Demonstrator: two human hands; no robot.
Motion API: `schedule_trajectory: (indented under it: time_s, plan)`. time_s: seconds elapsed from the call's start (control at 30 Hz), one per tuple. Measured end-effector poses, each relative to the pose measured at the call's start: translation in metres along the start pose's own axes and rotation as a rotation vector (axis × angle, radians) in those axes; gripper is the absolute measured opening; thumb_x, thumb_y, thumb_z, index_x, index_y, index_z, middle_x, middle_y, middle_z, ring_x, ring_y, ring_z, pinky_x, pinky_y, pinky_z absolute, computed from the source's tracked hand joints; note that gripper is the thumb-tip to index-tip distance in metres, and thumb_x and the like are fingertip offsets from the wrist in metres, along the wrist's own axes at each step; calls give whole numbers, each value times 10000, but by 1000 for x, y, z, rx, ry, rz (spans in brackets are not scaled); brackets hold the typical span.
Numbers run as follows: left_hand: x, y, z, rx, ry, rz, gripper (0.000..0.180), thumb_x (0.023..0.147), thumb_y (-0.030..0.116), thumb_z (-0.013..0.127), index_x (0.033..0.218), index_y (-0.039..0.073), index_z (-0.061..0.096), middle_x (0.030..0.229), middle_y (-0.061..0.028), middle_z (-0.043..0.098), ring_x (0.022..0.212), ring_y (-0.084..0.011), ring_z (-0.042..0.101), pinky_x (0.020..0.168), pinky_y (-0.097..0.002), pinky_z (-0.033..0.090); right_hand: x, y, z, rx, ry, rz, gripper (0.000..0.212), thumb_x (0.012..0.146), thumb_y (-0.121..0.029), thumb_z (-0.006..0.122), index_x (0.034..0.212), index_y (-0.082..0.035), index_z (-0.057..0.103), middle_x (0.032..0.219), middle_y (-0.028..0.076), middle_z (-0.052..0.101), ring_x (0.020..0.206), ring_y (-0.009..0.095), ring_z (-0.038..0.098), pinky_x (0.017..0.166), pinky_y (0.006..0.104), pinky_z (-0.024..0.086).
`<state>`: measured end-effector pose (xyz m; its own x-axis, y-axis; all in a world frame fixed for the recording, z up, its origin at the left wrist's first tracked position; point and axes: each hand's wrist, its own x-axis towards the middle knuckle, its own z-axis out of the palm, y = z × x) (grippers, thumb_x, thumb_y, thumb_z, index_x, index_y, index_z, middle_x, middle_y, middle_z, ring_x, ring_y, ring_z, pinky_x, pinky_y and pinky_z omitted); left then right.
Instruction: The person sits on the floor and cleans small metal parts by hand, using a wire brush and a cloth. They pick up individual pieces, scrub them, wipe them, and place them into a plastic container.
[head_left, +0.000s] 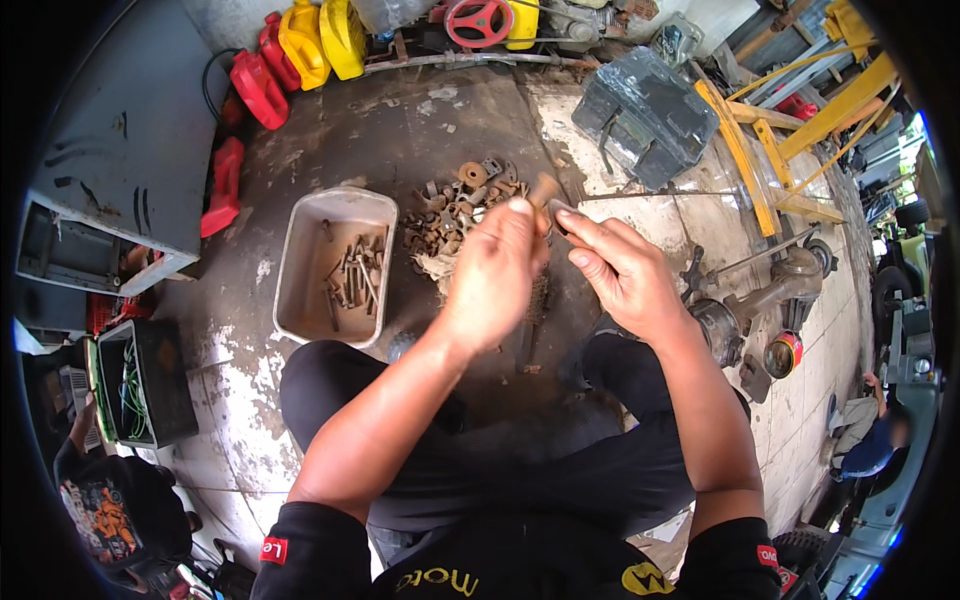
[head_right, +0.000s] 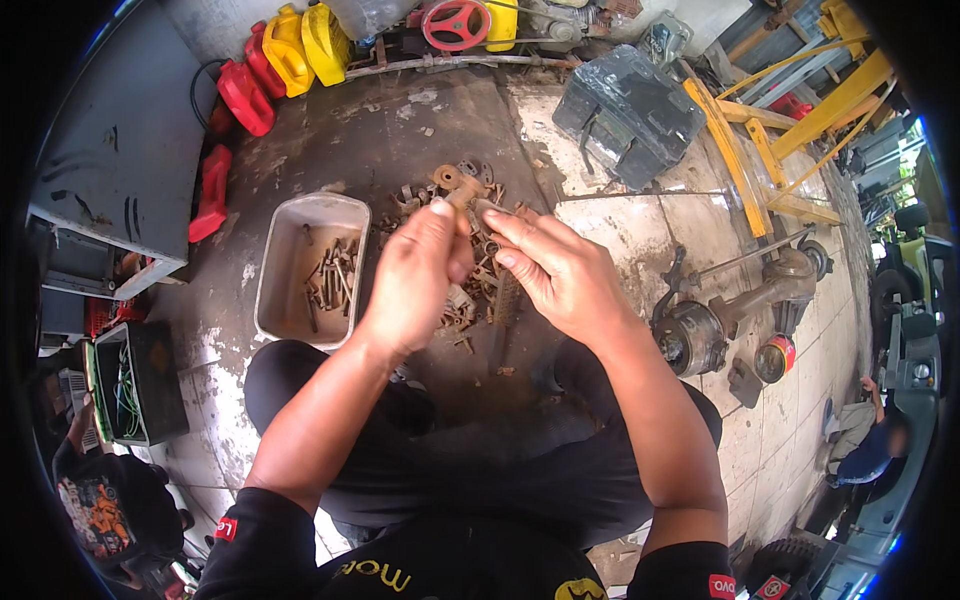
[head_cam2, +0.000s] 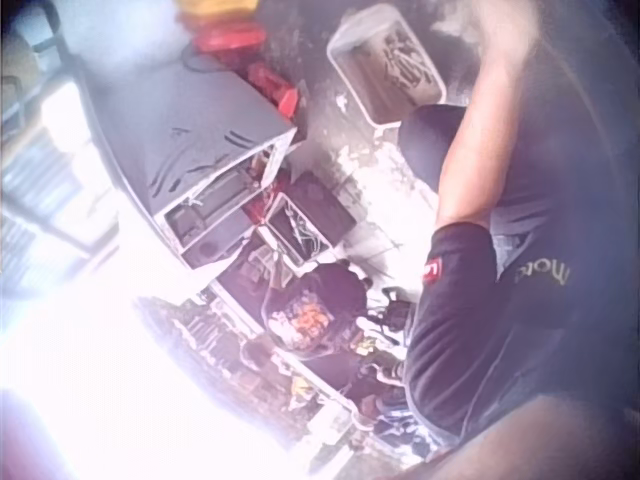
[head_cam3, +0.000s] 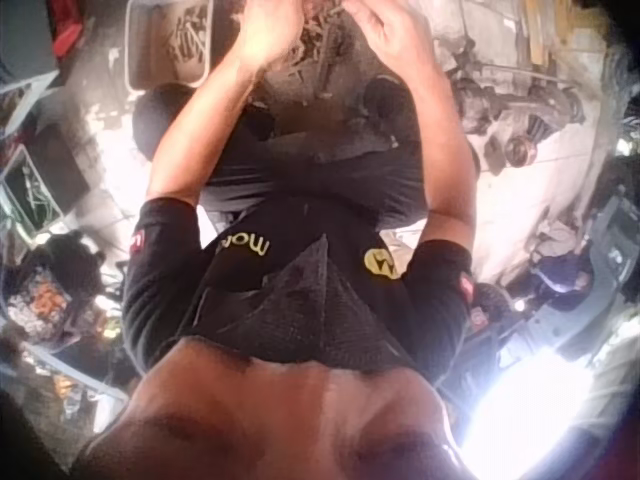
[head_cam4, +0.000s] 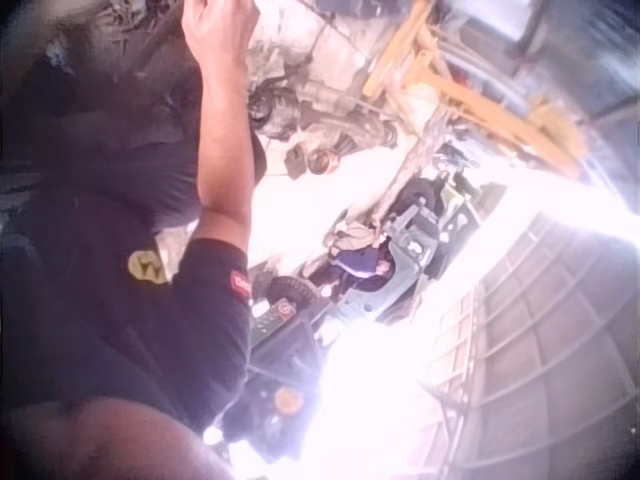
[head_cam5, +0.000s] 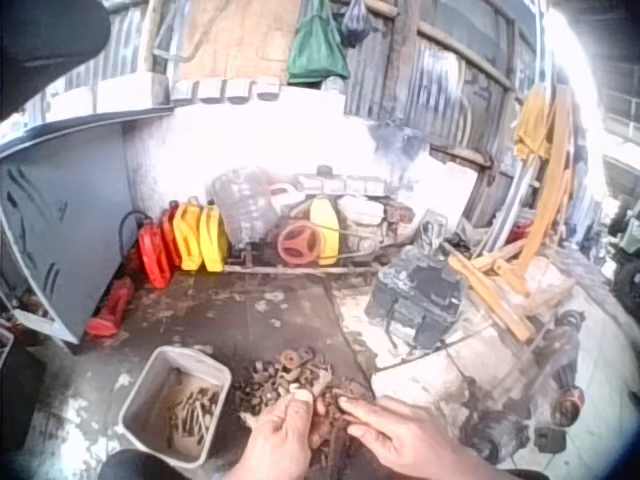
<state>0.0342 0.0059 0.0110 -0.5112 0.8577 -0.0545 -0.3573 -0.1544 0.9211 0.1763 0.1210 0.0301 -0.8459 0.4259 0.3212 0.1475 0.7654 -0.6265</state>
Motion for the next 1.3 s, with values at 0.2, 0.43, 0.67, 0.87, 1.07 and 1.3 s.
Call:
schedule_trajectory:
  time_s: [0.2,0.43,0.67,0.87,1.07,1.3]
  plan:
    - [2,14,-1,130,27,9,366,1106,335,365,926,72,547,664,38,429,620,-62,378,580,-233,331,1,-12,-2,63,161,-34,378,950,-145,674,1319,-74,631,1027,146,691,926,249,721,756,315,566]
    - [-4,3,2,185,-35,44,390,1101,352,383,904,55,540,687,26,457,630,-63,409,576,-237,365,7,-12,6,68,127,-94,386,931,-108,685,1315,-113,640,1005,121,689,877,250,724,723,335,570]
    - [4,24,-11,68,4,44,385,1101,362,378,907,66,530,663,33,428,616,-63,394,568,-235,343,3,-16,-5,-83,130,-90,387,928,-117,690,1311,-95,638,1031,108,702,829,236,714,723,338,578]
    - [-4,11,0,137,-112,-27,409,1099,359,383,869,54,529,666,32,438,616,-68,389,569,-243,359,10,-22,4,8,168,-167,391,917,-104,704,1304,-91,650,992,104,697,804,226,706,693,327,563]
    - [5,16,-8,-11,-80,-38,349,1101,321,363,915,71,520,639,35,378,600,-81,360,584,-254,336,-4,13,5,-29,96,-49,368,933,-129,687,1299,-115,656,1011,121,695,854,256,707,718,321,561]
    - [0,10,-2,56,-104,-19,383,1096,346,388,867,69,520,642,34,422,586,-65,362,537,-245,327,8,-16,7,22,247,-166,396,927,-152,697,1314,-90,643,967,105,684,785,248,696,685,336,556]
